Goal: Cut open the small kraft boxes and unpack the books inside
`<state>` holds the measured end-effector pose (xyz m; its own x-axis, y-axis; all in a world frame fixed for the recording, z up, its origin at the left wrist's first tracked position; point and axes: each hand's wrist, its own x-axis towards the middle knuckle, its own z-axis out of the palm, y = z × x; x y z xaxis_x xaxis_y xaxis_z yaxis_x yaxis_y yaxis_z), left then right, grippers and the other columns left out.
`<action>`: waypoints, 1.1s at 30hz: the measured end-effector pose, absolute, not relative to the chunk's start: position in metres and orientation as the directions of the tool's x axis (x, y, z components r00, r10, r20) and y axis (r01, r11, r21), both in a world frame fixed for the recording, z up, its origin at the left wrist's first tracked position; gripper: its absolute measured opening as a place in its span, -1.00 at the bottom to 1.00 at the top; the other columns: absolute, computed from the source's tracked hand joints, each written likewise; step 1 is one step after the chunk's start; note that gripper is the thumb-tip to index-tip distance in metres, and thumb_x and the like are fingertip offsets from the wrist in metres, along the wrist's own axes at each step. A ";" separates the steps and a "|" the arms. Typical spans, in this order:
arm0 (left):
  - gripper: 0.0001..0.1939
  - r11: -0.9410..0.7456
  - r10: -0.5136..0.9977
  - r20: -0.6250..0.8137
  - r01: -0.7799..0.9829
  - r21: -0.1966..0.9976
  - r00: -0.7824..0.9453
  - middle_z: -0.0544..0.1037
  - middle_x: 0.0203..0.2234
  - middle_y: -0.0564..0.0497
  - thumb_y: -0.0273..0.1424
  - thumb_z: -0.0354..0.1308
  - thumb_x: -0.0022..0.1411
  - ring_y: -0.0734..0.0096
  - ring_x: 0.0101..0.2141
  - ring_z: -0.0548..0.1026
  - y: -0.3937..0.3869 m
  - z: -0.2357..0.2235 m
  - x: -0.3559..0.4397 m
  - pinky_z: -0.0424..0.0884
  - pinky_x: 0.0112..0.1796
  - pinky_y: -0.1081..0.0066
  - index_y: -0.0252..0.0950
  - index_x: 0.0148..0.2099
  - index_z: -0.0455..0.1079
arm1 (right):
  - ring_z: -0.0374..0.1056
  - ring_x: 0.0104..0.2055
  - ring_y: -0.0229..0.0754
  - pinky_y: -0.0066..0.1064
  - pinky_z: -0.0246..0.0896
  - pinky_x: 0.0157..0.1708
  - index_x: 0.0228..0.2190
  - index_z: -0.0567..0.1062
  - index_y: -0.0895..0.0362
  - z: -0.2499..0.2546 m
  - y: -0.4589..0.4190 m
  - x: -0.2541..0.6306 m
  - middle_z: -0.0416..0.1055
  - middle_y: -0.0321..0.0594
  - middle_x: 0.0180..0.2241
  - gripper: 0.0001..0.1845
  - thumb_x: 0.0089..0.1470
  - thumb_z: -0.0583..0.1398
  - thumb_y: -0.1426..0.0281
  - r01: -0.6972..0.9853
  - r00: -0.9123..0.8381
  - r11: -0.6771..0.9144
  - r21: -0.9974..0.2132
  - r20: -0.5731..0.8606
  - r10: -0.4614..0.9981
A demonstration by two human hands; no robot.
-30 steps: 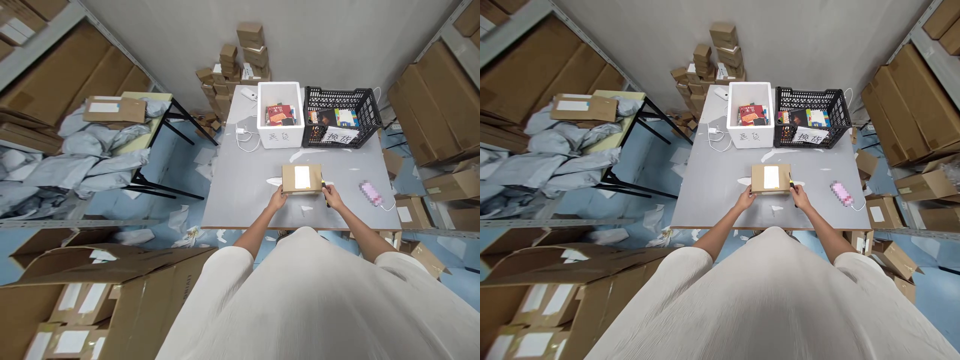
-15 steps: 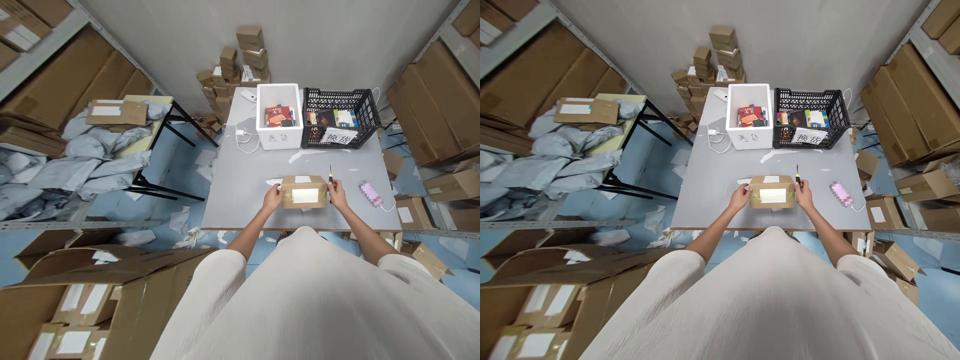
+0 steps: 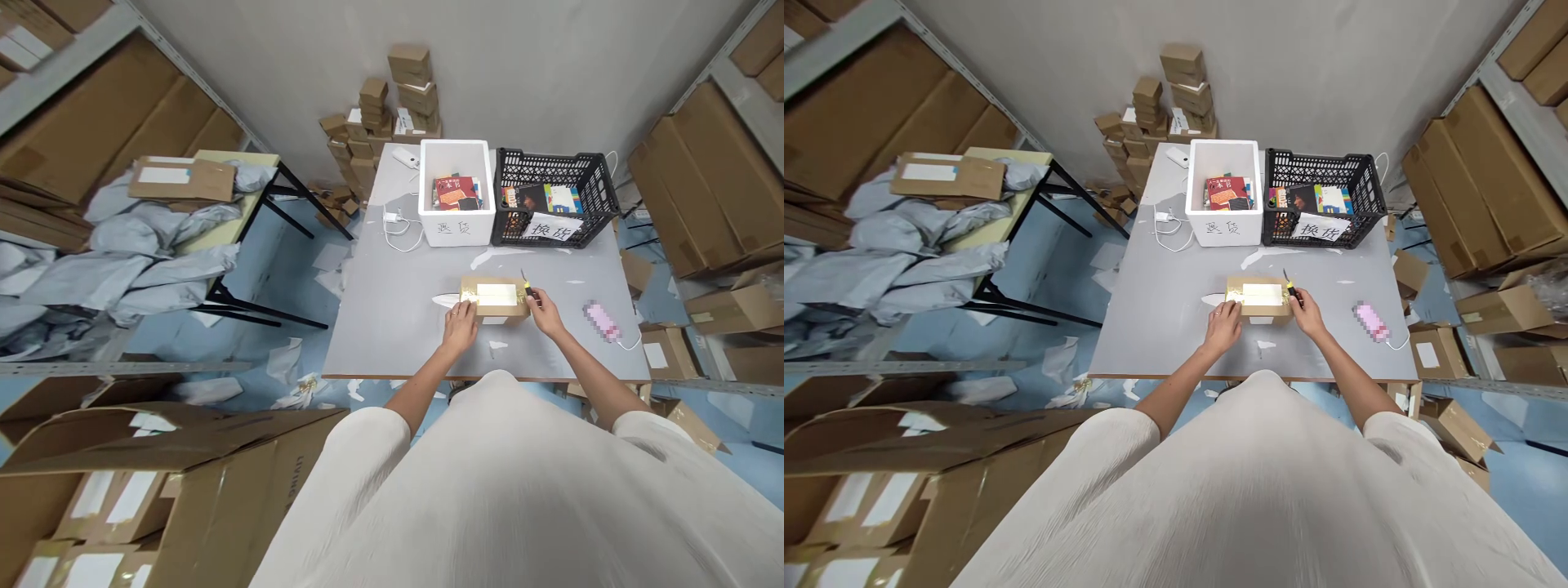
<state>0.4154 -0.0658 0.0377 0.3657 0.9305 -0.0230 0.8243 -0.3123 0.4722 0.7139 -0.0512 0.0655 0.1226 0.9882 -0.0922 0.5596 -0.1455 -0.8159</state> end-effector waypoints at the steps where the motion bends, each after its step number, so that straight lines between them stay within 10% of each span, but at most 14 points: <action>1: -0.31 -0.320 0.927 -0.033 0.832 0.453 0.374 0.35 0.46 -0.27 -0.45 0.06 0.44 -0.10 0.47 0.23 -0.067 0.038 0.415 0.23 0.38 -0.06 -0.22 0.56 0.20 | 0.52 0.11 0.17 0.05 0.41 0.19 0.17 0.56 0.05 0.070 -0.049 0.714 0.60 0.05 0.12 -0.22 0.34 0.03 -0.26 0.598 0.074 -0.115 -0.793 -0.088 0.993; 13: -0.22 -0.283 0.931 -0.074 0.834 0.474 0.358 0.19 0.59 -0.27 -0.44 0.06 0.43 -0.15 0.52 0.19 -0.068 0.043 0.420 0.15 0.42 -0.09 -0.23 0.64 0.09 | 0.52 0.20 0.14 -0.17 0.38 0.15 0.17 0.69 -0.02 0.117 0.005 0.667 0.67 -0.09 0.16 -0.47 0.48 0.10 0.02 0.856 -0.405 0.260 -0.447 -0.267 0.874; 33: -0.14 -0.327 0.920 -0.034 0.814 0.480 0.389 0.19 0.58 -0.28 -0.52 0.06 0.37 -0.11 0.53 0.17 -0.071 0.047 0.415 0.13 0.43 -0.07 -0.28 0.67 0.05 | 0.57 0.05 0.11 -0.23 0.34 -0.01 0.11 0.73 -0.04 0.121 0.033 0.636 0.71 -0.06 0.02 -0.45 0.50 0.05 0.03 0.881 -0.458 0.376 -0.287 -0.320 0.830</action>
